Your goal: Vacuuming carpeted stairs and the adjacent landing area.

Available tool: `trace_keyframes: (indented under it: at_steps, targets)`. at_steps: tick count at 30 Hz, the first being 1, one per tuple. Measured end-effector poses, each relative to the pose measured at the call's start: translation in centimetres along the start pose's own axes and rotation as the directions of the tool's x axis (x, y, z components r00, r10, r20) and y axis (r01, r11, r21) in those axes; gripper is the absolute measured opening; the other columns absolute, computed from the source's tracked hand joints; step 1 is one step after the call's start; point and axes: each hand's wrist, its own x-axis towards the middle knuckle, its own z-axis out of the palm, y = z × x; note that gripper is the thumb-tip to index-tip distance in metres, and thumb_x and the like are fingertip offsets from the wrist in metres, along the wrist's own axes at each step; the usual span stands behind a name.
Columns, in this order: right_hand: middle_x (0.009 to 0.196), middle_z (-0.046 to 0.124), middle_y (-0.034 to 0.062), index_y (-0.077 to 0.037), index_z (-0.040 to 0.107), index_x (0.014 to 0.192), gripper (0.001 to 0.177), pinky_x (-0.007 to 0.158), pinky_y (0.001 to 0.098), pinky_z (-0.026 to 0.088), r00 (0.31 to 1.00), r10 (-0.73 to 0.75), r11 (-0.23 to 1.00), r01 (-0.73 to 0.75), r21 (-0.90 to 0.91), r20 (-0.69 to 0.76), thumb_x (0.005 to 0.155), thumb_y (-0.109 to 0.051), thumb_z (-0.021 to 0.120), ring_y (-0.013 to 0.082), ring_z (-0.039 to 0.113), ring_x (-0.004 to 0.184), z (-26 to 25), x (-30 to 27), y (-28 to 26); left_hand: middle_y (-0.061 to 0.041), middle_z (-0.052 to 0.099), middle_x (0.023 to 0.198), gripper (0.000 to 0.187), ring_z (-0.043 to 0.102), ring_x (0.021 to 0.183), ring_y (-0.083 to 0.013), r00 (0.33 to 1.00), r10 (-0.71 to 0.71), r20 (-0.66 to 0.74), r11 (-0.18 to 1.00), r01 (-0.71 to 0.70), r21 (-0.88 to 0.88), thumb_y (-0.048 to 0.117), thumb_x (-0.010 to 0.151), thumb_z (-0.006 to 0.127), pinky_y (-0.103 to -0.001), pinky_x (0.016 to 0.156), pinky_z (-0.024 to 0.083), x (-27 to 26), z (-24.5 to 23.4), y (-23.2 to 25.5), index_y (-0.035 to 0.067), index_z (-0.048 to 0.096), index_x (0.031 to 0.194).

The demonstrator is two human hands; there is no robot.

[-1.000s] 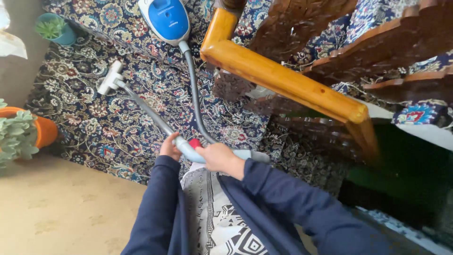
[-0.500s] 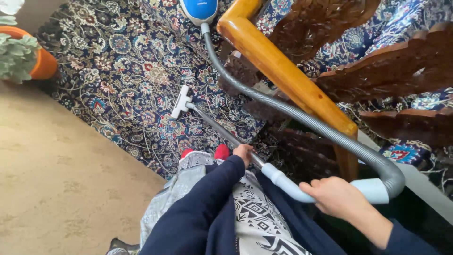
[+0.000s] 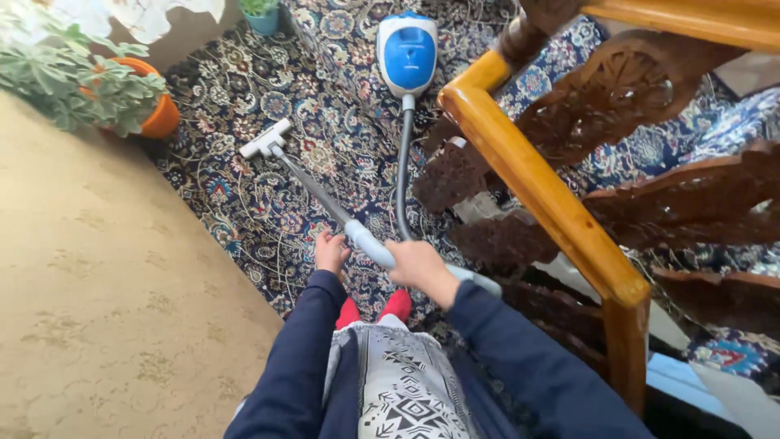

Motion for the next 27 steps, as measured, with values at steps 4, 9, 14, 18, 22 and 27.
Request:
trace_keyframes:
  at_steps: [4, 9, 14, 18, 22, 27]
  targets:
    - [0.087, 0.074, 0.0172, -0.015, 0.068, 0.104, 0.031, 0.074, 0.0536, 0.056, 0.986, 0.163, 0.975, -0.166, 0.146, 0.031, 0.074, -0.023, 0.07, 0.0408, 0.071, 0.084, 3.4, 8.4, -0.2, -0.012, 0.057, 0.122, 0.052, 0.061, 0.115, -0.0296, 0.998, -0.013, 0.068, 0.989, 0.023, -0.146, 0.011, 0.093, 0.058, -0.046, 0.092, 0.059, -4.2, -5.0, 4.1, 0.001, 0.043, 0.141]
    - [0.089, 0.074, 0.0192, -0.012, 0.067, 0.103, 0.033, 0.08, 0.0524, 0.055, 0.997, 0.042, 0.959, -0.058, 0.277, 0.063, 0.074, -0.027, 0.072, 0.0407, 0.071, 0.089, 5.3, 5.5, -3.0, -0.018, 0.061, 0.126, 0.037, 0.067, 0.112, -0.0326, 0.994, -0.094, 0.056, 0.975, 0.103, -0.195, 0.009, 0.098, 0.051, -0.045, 0.092, 0.058, -7.3, -16.0, 4.5, -0.001, 0.053, 0.134]
    - [0.084, 0.072, 0.0184, -0.014, 0.061, 0.109, 0.037, 0.074, 0.053, 0.056, 0.962, 0.005, 0.988, -0.047, 0.145, 0.272, 0.074, -0.02, 0.07, 0.042, 0.07, 0.082, -1.0, -7.6, -1.1, -0.014, 0.061, 0.126, 0.036, 0.066, 0.109, -0.0318, 0.991, -0.037, -0.128, 0.978, 0.01, -0.206, 0.004, 0.098, 0.049, -0.044, 0.092, 0.057, -6.4, -25.7, 0.6, 0.001, 0.055, 0.134]
    - [0.078, 0.071, 0.016, -0.016, 0.06, 0.099, 0.032, 0.071, 0.0542, 0.053, 0.881, 0.056, 0.997, -0.073, 0.018, 0.47, 0.071, -0.02, 0.074, 0.0403, 0.069, 0.081, -4.8, -17.9, 2.6, -0.014, 0.062, 0.123, 0.036, 0.067, 0.106, -0.0304, 0.987, -0.066, -0.149, 0.97, 0.029, -0.24, 0.001, 0.098, 0.051, -0.044, 0.09, 0.058, -6.7, -26.4, 0.2, 0.001, 0.056, 0.134]
    - [0.076, 0.07, 0.015, -0.017, 0.061, 0.1, 0.034, 0.072, 0.0536, 0.054, 0.862, 0.184, 0.981, -0.128, -0.147, 0.472, 0.069, -0.021, 0.074, 0.0385, 0.07, 0.08, -4.5, -21.7, 3.1, -0.012, 0.063, 0.121, 0.036, 0.067, 0.103, -0.0272, 0.983, 0.0, -0.186, 0.985, -0.032, -0.17, 0.0, 0.097, 0.053, -0.041, 0.086, 0.059, -5.8, -23.8, 1.9, 0.001, 0.057, 0.133]
    - [0.078, 0.071, 0.0152, -0.015, 0.063, 0.102, 0.024, 0.071, 0.0532, 0.056, 0.912, 0.163, 0.975, -0.09, -0.203, 0.377, 0.081, -0.027, 0.068, 0.0387, 0.071, 0.078, 0.9, -18.1, 1.6, -0.012, 0.064, 0.121, 0.034, 0.068, 0.104, -0.0266, 0.992, 0.045, -0.118, 0.982, -0.065, -0.177, 0.001, 0.097, 0.054, -0.04, 0.086, 0.059, -6.8, -22.3, 3.1, 0.001, 0.057, 0.131]
